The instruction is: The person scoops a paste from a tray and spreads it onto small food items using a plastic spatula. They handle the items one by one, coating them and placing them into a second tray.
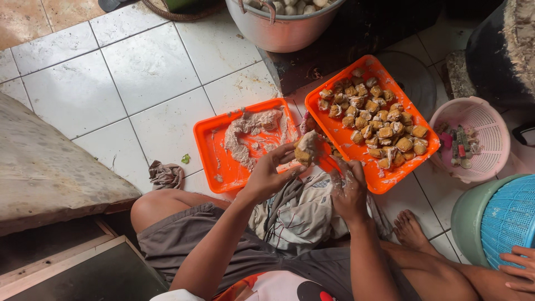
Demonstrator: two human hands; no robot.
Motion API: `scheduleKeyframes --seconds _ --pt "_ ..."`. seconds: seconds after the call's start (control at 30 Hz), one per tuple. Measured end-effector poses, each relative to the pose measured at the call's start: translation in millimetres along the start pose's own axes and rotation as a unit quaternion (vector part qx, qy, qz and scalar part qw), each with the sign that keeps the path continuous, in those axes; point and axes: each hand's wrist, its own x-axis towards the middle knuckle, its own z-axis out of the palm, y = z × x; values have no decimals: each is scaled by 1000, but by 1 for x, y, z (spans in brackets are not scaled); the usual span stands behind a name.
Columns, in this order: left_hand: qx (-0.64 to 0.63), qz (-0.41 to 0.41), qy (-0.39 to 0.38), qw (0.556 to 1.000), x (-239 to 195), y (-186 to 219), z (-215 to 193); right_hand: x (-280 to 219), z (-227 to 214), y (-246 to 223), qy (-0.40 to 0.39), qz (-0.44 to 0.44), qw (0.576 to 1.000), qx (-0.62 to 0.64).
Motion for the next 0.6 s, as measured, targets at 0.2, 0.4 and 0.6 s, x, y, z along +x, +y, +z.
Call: scheduleKeyframes --seconds 0.2,0.4,0.6 --pt "112 24 122 986 3 4 11 -4 -13 3 34 -84 992 -84" --pt "371 260 201 868 5 33 -10 -1 -18 -6 -16 27 999 33" --pt "517 294 173 785 7 49 -17 -10 -2 -25 -43 -20 995 91"
